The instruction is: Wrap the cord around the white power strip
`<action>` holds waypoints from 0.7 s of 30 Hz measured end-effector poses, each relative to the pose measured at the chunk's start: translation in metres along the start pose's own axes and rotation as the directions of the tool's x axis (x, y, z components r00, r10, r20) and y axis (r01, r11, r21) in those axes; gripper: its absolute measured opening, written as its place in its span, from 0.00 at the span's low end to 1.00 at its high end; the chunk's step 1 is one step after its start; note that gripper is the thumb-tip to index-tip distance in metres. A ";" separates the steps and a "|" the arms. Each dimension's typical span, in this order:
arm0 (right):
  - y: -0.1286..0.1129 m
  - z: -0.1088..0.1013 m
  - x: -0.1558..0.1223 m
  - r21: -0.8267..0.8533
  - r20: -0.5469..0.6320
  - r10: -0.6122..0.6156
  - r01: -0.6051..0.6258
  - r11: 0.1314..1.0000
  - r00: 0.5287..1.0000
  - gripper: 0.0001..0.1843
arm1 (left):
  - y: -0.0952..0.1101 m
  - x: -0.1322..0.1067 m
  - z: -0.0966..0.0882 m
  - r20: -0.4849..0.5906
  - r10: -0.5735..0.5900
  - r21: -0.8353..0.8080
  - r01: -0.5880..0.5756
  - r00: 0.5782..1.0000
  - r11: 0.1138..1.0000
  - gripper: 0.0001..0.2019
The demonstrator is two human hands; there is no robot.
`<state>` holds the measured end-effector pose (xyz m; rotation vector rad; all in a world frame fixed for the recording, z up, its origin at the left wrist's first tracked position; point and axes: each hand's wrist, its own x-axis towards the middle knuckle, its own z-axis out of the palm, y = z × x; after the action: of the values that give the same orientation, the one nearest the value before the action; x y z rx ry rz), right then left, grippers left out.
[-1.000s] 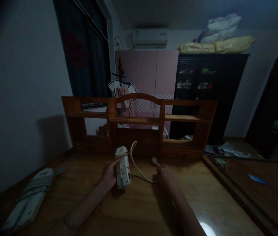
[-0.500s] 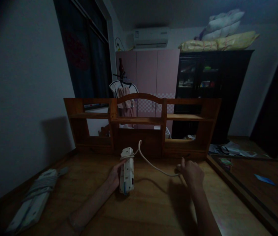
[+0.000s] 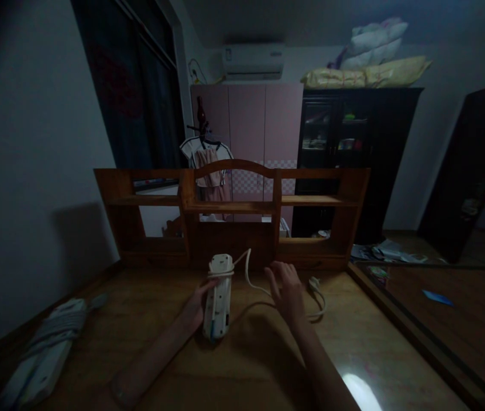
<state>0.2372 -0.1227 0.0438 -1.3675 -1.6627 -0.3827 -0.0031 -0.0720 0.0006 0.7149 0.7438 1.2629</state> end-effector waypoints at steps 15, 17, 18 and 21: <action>-0.037 0.007 0.004 -0.283 0.065 -0.193 0.203 0.937 0.979 0.39 | 0.005 -0.011 0.011 0.231 0.107 0.102 -0.133 0.967 0.986 0.19; -0.029 0.003 0.006 -0.304 0.029 -0.142 0.144 0.942 0.989 0.40 | 0.006 -0.012 0.008 0.192 0.050 0.095 -0.069 0.980 0.993 0.18; -0.025 0.000 0.007 -0.316 0.001 -0.121 0.115 0.942 0.993 0.40 | 0.007 -0.013 0.006 0.179 0.023 0.086 -0.039 0.984 0.996 0.17; -0.009 -0.010 0.010 -0.317 -0.103 -0.092 0.055 0.947 0.990 0.39 | 0.013 -0.017 0.003 0.215 -0.070 0.063 0.057 0.974 0.996 0.16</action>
<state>0.2343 -0.1271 0.0600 -1.4835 -1.6063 -0.7844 -0.0105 -0.0869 0.0142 0.8538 0.6202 1.0891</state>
